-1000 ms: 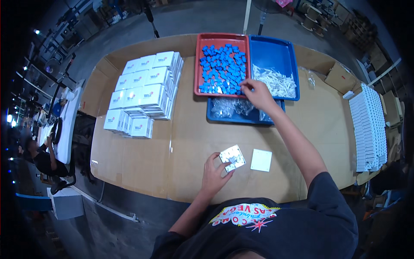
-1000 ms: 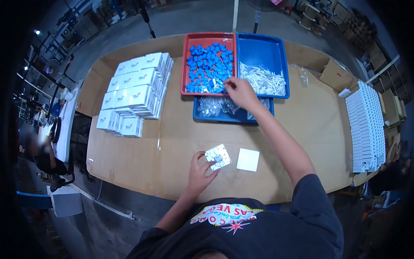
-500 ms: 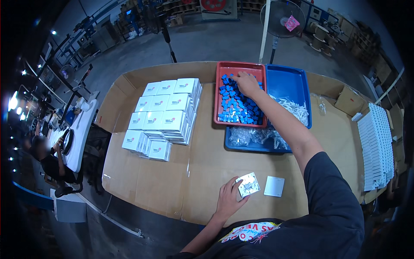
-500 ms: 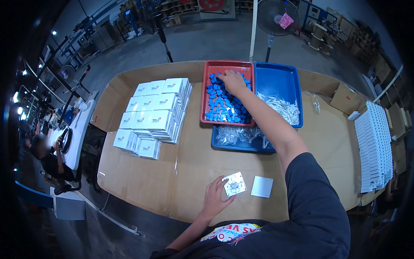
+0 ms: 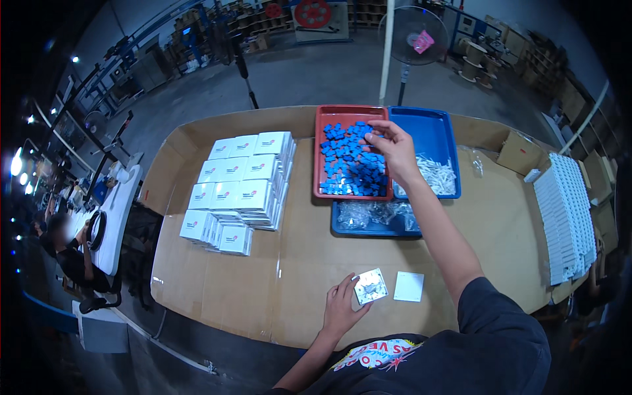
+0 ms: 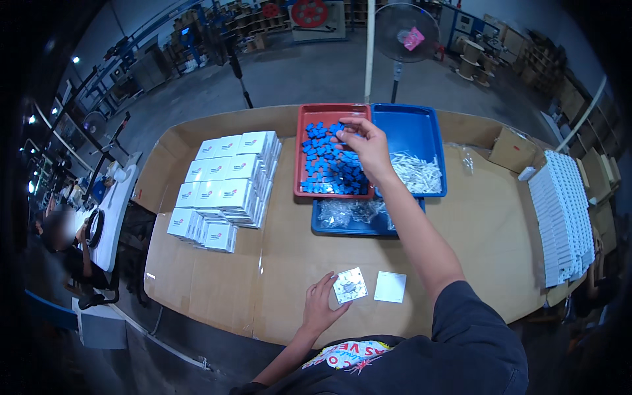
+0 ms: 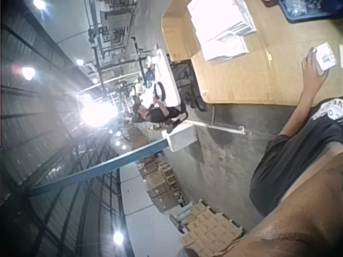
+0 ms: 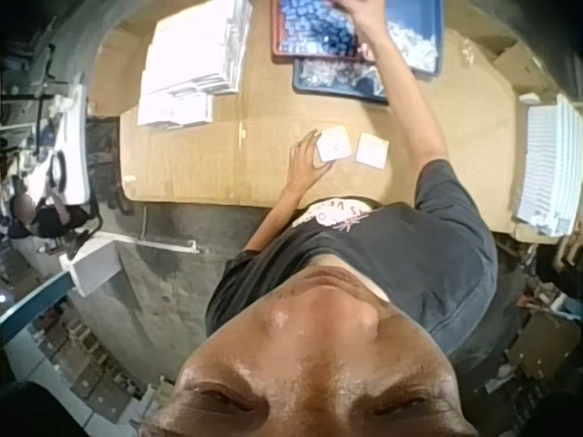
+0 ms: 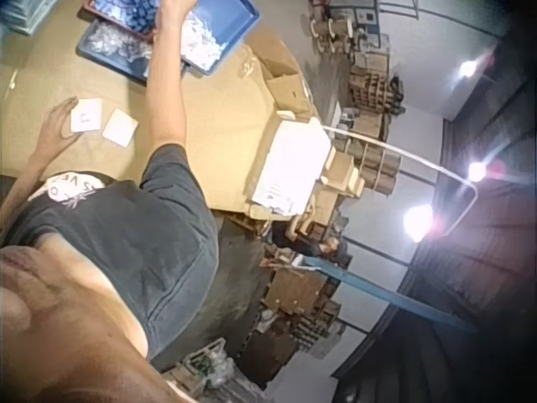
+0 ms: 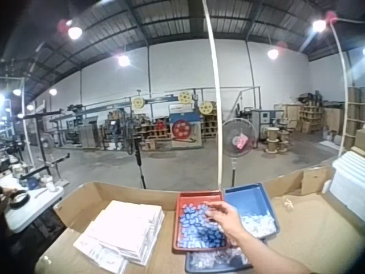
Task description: The recorder is assembling small blue components into white product boxes and placing them in stacks.
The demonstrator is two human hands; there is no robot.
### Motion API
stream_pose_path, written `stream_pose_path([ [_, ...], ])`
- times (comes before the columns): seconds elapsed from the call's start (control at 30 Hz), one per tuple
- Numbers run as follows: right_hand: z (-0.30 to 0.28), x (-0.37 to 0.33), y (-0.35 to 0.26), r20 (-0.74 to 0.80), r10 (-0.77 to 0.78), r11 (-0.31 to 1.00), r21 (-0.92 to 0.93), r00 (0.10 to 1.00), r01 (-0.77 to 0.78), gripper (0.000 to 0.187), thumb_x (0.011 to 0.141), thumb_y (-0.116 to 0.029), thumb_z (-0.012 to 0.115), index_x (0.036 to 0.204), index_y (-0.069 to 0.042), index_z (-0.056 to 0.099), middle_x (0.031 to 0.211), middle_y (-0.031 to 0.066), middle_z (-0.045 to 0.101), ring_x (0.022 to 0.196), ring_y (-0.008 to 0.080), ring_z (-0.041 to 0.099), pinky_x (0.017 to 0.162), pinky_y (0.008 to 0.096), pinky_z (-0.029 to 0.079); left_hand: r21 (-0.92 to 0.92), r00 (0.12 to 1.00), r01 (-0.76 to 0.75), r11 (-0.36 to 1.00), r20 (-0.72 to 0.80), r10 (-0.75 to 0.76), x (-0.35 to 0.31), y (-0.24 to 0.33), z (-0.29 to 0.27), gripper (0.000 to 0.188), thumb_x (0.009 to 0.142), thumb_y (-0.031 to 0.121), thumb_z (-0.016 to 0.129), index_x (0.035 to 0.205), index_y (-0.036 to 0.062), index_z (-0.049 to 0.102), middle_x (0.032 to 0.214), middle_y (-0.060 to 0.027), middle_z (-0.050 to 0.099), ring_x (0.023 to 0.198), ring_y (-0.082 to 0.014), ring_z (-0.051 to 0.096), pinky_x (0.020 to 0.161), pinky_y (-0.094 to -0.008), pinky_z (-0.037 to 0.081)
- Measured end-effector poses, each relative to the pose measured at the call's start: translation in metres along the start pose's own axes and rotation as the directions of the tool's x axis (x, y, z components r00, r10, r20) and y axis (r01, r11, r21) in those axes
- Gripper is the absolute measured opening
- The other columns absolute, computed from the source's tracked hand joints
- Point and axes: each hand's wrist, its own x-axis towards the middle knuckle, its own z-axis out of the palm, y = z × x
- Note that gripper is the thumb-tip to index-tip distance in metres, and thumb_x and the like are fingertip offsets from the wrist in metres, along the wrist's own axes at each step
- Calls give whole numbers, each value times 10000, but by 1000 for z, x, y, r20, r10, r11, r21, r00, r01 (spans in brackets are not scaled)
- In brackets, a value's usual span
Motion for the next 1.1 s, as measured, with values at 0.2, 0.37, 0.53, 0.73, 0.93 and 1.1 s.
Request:
stream_pose_path([
  [0.2, -9, -100, -65, 111, 84, 880, 457, 990, -126, 463, 952, 25, 715, 1384, 5, 549, 1025, 70, 658, 981, 187, 735, 890, 317, 634, -15, 999, -29, 999, -14, 29, 1, -1, 4, 812, 791, 355, 881, 1447, 38, 524, 1503, -169, 549, 1370, -305, 541, 1115, -468, 373],
  [0.37, -18, -161, -69, 282, 80, 507, 814, 956, -283, 424, 1026, -137, 682, 1393, 11, 530, 1120, 101, 655, 942, 173, 705, 872, 320, 651, -34, 999, -46, 998, -22, 45, 0, 2, 5, 799, 763, 326, 894, 1422, 52, 535, 1483, -179, 565, 1377, -311, 539, 1132, -481, 356],
  [0.53, -19, -187, -73, 414, -46, 125, 905, 909, -406, 538, 1122, -399, 492, 1383, 69, 542, 1229, 143, 629, 982, 171, 645, 860, 343, 665, -2, 999, -34, 999, -16, 34, -1, 7, 7, 791, 772, 330, 887, 1425, 54, 535, 1475, -182, 565, 1378, -324, 534, 1172, -527, 321],
  [0.73, -23, -197, -72, 352, 144, 147, 917, 925, -372, 535, 1140, -358, 449, 1441, 80, 503, 1208, 192, 632, 1060, 235, 681, 898, 342, 665, 3, 999, -22, 1000, -38, 22, -6, 9, 12, 764, 786, 333, 876, 1419, 63, 546, 1470, -178, 560, 1376, -335, 530, 1201, -559, 295],
  [0.93, -25, -207, -58, 306, 133, 222, 918, 943, -329, 472, 1154, -316, 413, 1528, -29, 439, 1222, 196, 634, 1042, 225, 686, 900, 345, 663, 9, 1000, -13, 1000, -20, 14, -4, 11, 10, 744, 807, 345, 861, 1422, 61, 553, 1474, -172, 554, 1377, -331, 528, 1199, -566, 302],
  [1.1, -28, -210, -46, 343, 170, 215, 902, 924, -374, 426, 1159, -338, 393, 1481, -73, 485, 1240, 172, 648, 1044, 219, 702, 910, 358, 659, 13, 1000, -3, 1000, -9, 3, -1, 9, 10, 739, 821, 357, 850, 1431, 60, 554, 1476, -167, 549, 1382, -325, 521, 1198, -572, 307],
])
